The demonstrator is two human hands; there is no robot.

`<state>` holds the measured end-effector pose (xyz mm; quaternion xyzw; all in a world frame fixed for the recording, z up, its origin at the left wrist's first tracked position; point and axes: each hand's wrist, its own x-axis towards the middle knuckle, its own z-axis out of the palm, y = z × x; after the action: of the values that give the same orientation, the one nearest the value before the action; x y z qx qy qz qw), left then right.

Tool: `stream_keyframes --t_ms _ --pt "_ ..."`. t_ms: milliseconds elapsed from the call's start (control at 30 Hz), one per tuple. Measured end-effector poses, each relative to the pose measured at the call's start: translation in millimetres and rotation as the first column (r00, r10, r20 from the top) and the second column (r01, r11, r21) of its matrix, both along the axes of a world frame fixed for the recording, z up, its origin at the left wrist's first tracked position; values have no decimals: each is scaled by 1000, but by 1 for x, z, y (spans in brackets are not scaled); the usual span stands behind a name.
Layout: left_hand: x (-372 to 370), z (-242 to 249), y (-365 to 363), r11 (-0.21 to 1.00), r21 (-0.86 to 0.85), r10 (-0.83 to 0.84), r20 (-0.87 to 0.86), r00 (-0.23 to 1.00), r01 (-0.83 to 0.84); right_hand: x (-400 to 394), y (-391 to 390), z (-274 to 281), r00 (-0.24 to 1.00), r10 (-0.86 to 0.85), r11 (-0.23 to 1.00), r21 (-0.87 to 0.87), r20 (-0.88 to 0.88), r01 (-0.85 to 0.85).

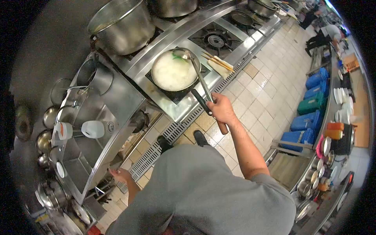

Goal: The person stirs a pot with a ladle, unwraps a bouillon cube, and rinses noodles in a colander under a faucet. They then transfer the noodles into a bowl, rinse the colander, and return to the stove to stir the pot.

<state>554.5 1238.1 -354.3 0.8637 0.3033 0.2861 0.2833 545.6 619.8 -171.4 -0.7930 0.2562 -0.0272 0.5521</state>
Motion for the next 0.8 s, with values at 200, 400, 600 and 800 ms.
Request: stream_keyframes --t_ms 200,400,600,800 --pt "-178 -111 84 913 -386 -84 -502 861 -136 12 -8 -19 1000 16 942 334 -9 -13" --pt "-241 -72 35 468 -676 -96 -679 728 -570 9 -26 -18 998 -19 373 926 -54 58" --pt "-241 -75 5 557 -671 -256 -699 667 -489 2 -37 -15 996 42 95 993 -77 73" --pt "-190 -46 -18 617 -691 -251 -627 738 -377 0 -36 -2 1000 -9 341 940 -29 30"
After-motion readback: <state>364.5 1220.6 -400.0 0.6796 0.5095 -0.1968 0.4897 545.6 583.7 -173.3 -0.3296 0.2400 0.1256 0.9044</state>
